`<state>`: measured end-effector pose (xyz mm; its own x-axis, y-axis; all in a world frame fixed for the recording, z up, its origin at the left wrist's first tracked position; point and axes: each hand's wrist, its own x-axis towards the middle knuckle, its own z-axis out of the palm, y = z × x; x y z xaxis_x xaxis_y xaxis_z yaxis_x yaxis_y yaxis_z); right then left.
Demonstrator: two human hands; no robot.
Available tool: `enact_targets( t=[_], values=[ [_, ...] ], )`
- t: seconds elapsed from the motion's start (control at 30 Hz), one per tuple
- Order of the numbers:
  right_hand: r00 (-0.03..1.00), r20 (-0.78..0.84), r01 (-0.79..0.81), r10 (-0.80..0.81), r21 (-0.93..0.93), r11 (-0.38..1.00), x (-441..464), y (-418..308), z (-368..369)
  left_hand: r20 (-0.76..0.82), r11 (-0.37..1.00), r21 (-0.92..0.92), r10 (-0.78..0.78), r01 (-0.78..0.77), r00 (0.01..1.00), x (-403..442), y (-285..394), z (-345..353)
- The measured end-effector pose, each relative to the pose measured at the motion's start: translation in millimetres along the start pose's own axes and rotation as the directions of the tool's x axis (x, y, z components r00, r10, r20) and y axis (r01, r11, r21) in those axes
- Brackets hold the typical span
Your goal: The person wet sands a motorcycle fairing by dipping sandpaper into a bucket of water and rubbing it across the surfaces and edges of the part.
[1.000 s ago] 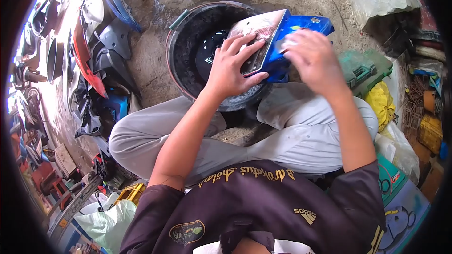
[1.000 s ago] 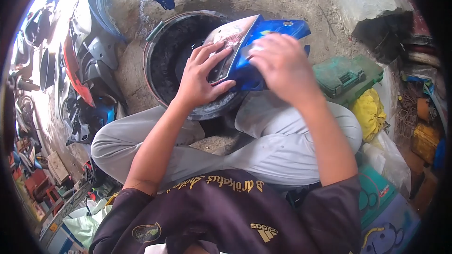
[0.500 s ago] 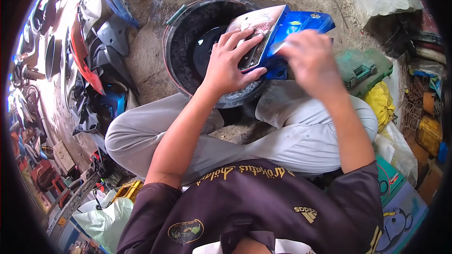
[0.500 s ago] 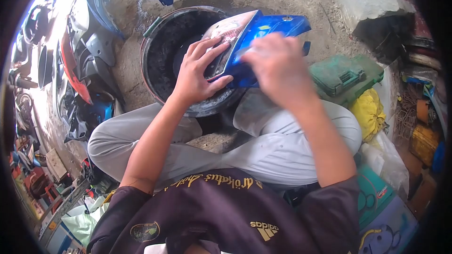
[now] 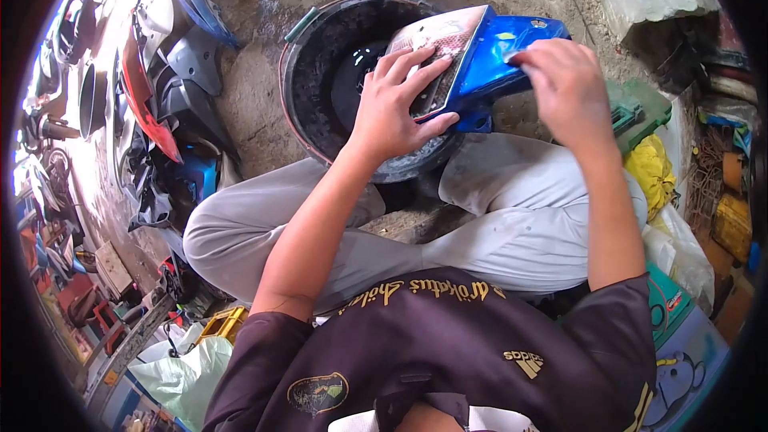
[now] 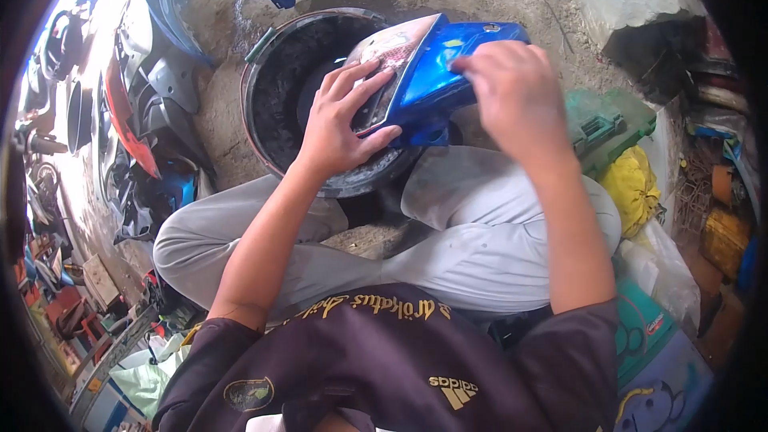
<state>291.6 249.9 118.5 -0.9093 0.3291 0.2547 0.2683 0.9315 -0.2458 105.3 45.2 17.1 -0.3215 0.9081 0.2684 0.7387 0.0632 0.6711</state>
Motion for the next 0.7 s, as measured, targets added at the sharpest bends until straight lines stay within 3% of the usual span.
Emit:
enact_targets(
  t=[0.1,0.23,0.33,0.4,0.47,0.53,0.57,0.7],
  values=[
    [0.989,-0.028,0.144,-0.145,-0.028,0.989,-5.9,-40.6,13.5,-0.003,1.0,-0.002,0.018,-0.018,1.0,1.3,-2.9,2.9],
    [0.999,0.011,-0.047,0.048,-0.053,0.997,0.0,-4.1,-5.4,-0.021,0.999,0.015,0.03,-0.03,0.999,0.0,-6.1,5.7],
    [0.997,0.036,0.071,-0.07,-0.052,0.996,-1.1,-29.6,2.9,-0.018,1.0,0.005,0.023,-0.023,1.0,0.5,-4.9,4.8],
    [0.988,-0.025,0.154,-0.153,0.055,0.987,-6.7,-51.4,17.0,0.0,1.0,-0.013,0.015,-0.015,1.0,2.0,-4.1,2.6],
    [0.998,-0.015,0.054,-0.053,0.073,0.996,-3.8,-33.4,11.4,-0.002,1.0,0.0,0.017,-0.017,1.0,1.9,-3.2,2.1],
    [0.995,0.016,-0.098,0.099,-0.024,0.995,1.6,-2.5,-2.9,0.002,1.0,0.014,0.017,-0.017,1.0,0.9,-2.9,2.0],
    [0.988,-0.039,-0.146,0.147,0.025,0.989,2.5,2.3,-4.0,0.002,1.0,0.023,0.016,-0.016,1.0,1.5,-2.3,1.6],
    [0.986,-0.062,0.157,-0.153,0.075,0.985,0.6,-40.8,23.7,0.001,1.0,0.001,0.014,-0.014,1.0,0.5,-3.2,4.0]
  ],
)
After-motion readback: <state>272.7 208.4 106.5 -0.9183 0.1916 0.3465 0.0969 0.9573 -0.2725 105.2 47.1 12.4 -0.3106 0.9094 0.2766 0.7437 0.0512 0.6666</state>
